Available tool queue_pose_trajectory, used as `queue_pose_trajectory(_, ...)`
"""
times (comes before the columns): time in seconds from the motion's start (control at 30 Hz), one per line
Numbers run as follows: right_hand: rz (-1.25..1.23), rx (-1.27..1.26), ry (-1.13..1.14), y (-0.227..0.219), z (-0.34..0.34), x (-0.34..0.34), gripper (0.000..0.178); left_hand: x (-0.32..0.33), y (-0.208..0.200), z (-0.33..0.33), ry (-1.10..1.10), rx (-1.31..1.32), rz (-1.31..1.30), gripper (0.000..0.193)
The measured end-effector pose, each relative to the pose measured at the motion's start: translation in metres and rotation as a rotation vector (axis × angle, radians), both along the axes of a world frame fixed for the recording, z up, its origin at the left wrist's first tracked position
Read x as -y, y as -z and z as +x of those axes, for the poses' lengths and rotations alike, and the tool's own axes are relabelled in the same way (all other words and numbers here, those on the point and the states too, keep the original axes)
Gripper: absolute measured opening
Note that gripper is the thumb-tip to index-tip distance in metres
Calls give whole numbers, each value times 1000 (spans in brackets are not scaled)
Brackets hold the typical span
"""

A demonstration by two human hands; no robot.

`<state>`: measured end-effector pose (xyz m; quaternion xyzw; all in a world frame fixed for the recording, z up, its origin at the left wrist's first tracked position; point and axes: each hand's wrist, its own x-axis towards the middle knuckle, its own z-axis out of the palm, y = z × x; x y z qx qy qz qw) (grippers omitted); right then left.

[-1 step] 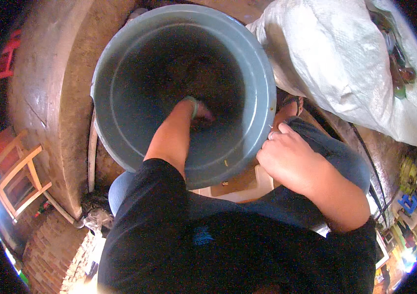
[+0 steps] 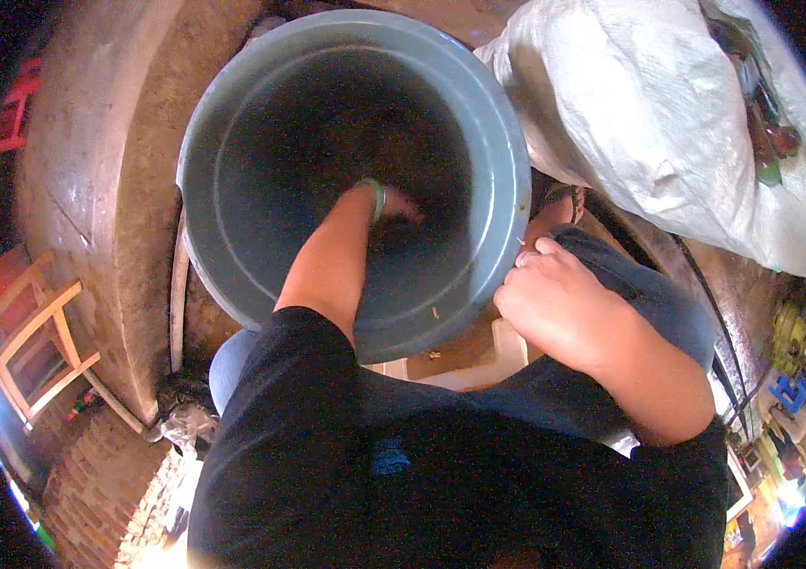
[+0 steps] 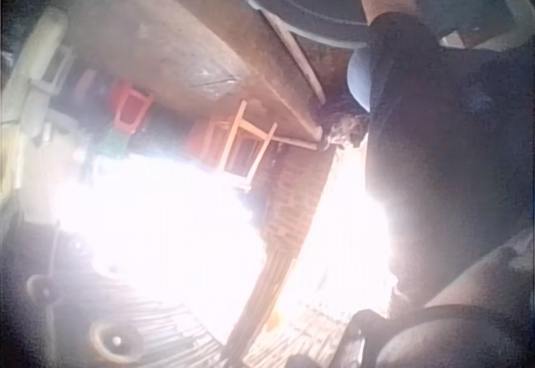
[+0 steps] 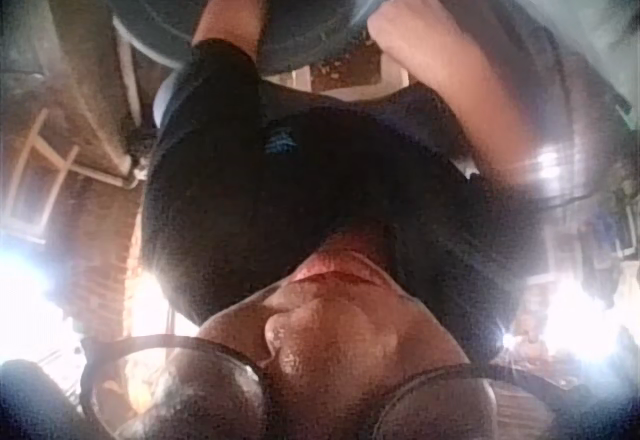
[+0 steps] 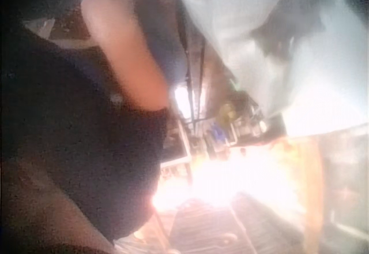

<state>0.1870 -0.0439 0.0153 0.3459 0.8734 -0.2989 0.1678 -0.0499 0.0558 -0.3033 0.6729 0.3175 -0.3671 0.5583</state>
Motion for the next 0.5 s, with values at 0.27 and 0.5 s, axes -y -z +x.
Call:
queue_pose_trajectory(0.27, 166, -163, 16, -9, 4, -1, 7, -41, -169, 48, -1338, 441, -382, 30)
queue_pose_trajectory(0.5, 420, -502, 539, -17, 6, -19, 10, -9, -245, 36, -1520, 728, -472, 21)
